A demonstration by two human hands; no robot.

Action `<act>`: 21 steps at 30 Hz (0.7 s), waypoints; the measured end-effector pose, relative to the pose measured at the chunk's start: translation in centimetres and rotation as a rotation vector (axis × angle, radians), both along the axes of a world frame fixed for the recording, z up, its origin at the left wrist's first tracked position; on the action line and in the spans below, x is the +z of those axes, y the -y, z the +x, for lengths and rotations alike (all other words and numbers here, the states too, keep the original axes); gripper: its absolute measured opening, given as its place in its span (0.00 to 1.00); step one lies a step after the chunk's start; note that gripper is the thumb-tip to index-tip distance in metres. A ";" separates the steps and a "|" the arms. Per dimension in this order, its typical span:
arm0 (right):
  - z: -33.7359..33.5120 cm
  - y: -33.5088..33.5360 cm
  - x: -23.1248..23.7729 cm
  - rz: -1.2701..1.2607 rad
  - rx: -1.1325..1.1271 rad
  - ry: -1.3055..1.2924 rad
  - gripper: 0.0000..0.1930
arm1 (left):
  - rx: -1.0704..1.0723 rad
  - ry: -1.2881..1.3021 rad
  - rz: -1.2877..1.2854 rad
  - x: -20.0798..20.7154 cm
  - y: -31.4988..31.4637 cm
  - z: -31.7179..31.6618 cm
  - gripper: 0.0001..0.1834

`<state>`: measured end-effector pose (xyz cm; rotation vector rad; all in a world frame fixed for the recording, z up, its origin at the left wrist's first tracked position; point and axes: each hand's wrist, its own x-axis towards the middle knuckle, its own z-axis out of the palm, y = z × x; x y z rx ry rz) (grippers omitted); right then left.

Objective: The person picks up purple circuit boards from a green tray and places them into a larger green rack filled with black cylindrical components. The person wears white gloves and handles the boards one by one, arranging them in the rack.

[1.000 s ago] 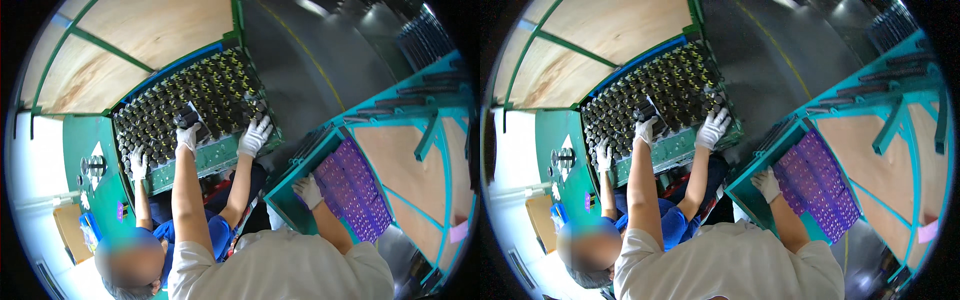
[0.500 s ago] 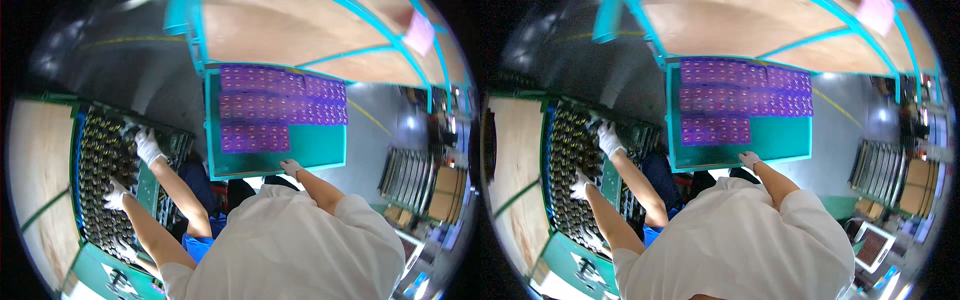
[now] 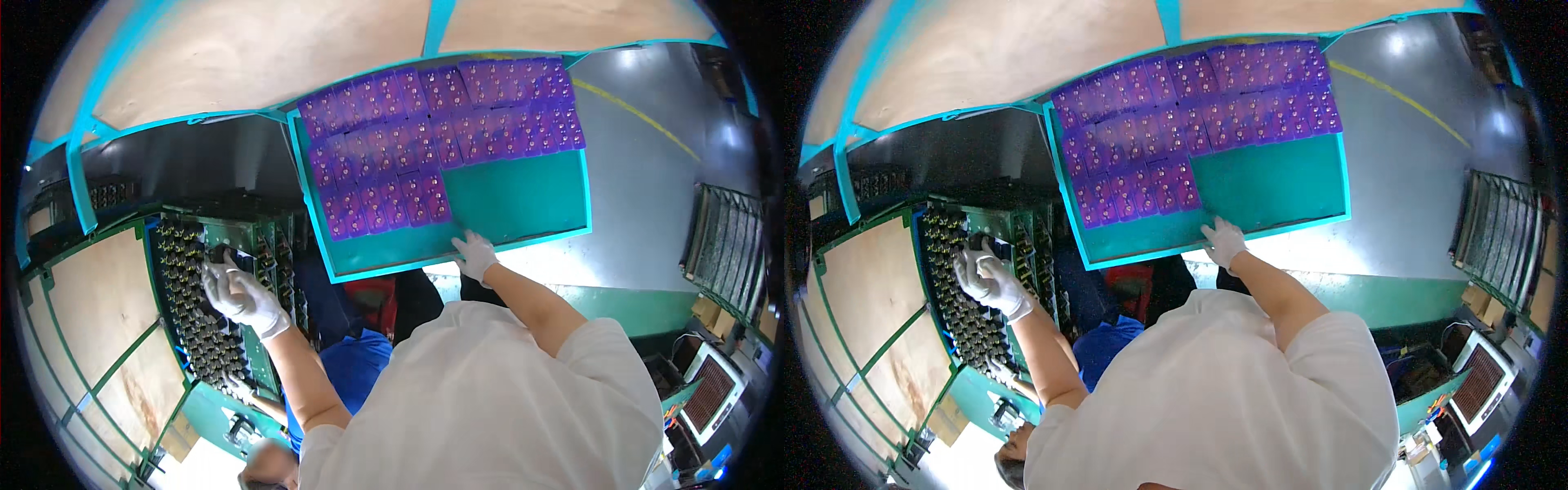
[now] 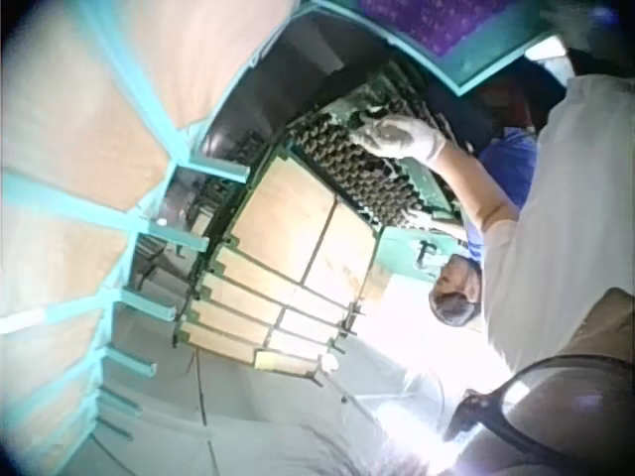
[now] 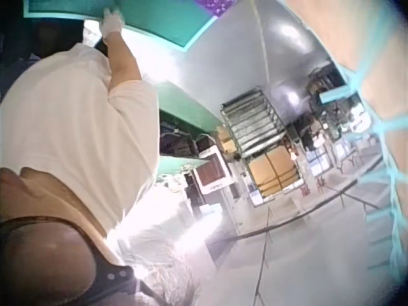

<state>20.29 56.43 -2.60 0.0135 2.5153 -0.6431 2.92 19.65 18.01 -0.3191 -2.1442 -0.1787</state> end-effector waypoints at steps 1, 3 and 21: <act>-0.3 0.3 -0.6 0.009 -0.006 -0.051 0.22 | -0.073 0.120 0.063 -0.3 -1.6 0.6 0.15; -1.0 1.4 -1.6 0.018 -0.032 -0.156 0.24 | -0.042 0.372 0.547 -4.5 -3.1 2.7 0.16; -7.2 10.2 -9.7 0.116 -0.678 -0.275 0.47 | 0.694 1.141 0.641 -30.3 -19.0 8.9 0.44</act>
